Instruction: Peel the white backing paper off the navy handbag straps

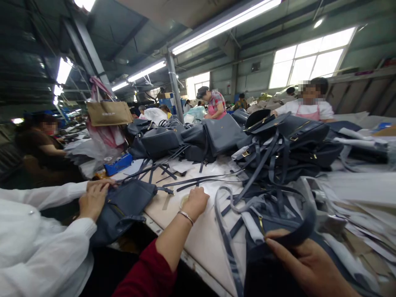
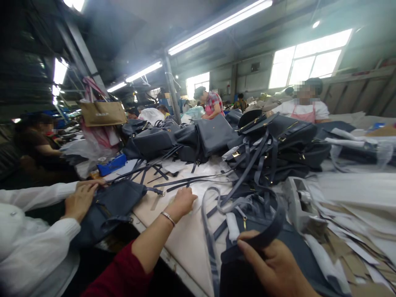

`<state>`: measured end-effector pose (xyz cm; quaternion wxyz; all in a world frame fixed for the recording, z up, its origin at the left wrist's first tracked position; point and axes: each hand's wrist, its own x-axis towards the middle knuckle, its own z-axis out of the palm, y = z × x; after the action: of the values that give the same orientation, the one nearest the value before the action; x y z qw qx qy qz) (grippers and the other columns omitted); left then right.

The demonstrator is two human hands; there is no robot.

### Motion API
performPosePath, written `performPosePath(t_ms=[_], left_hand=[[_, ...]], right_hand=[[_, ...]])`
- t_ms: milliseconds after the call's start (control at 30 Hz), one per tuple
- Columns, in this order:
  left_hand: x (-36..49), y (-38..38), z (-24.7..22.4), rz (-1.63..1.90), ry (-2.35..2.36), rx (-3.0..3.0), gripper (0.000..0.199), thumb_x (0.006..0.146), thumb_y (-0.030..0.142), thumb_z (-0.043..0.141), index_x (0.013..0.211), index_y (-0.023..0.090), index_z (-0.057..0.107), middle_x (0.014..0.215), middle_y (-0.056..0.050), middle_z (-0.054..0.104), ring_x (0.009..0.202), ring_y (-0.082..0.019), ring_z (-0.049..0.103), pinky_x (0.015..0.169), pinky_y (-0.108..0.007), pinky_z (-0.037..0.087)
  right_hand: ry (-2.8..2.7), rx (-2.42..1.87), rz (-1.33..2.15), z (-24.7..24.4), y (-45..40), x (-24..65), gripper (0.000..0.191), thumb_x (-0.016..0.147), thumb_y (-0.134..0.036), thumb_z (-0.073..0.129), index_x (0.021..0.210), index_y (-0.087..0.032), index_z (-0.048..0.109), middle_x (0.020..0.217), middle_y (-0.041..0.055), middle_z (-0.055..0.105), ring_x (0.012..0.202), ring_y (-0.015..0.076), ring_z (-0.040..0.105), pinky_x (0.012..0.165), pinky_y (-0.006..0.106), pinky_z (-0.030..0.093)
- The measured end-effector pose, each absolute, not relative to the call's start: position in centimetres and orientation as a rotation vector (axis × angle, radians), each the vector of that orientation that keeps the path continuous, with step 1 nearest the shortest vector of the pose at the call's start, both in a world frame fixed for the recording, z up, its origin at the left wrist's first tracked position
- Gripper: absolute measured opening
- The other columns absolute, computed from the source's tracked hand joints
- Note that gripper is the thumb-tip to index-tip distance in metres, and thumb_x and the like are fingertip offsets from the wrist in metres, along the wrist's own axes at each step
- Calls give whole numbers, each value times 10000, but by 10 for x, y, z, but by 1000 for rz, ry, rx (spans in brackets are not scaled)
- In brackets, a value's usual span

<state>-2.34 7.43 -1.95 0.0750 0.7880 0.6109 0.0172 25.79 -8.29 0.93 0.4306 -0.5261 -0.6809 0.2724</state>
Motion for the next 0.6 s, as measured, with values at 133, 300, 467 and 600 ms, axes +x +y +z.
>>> performPosePath(t_ms=[133,300,467,600], left_hand=[[-16,99,-29,-114,1749,2438,146,887,229,645,940,103,698,1063,-88,678,1148,-267,571,1037,-493,397],[-13,103,-11,-60,1722,2495,163,867,115,557,871,125,719,1033,-164,690,1112,-290,566,1013,-476,383],[-38,38,35,146,1651,2504,260,909,219,467,863,152,714,952,-138,690,948,-244,607,901,-373,451],[-86,-64,79,700,1345,2195,326,898,441,535,727,206,681,958,-77,702,966,-246,620,898,-363,490]], right_hand=[[-1701,-1286,695,5,-84,257,316,812,-501,628,809,-239,805,766,70,763,700,250,717,676,289,607],[-1685,-1256,772,6,-80,263,318,827,-485,617,807,-219,789,627,48,689,541,193,631,526,260,542],[-1500,-1292,937,3,-82,270,383,825,-534,616,852,-177,753,574,20,621,488,166,556,458,255,455],[-1460,-1251,984,11,-92,271,398,818,-548,622,845,-168,735,568,7,586,502,157,529,475,259,429]])
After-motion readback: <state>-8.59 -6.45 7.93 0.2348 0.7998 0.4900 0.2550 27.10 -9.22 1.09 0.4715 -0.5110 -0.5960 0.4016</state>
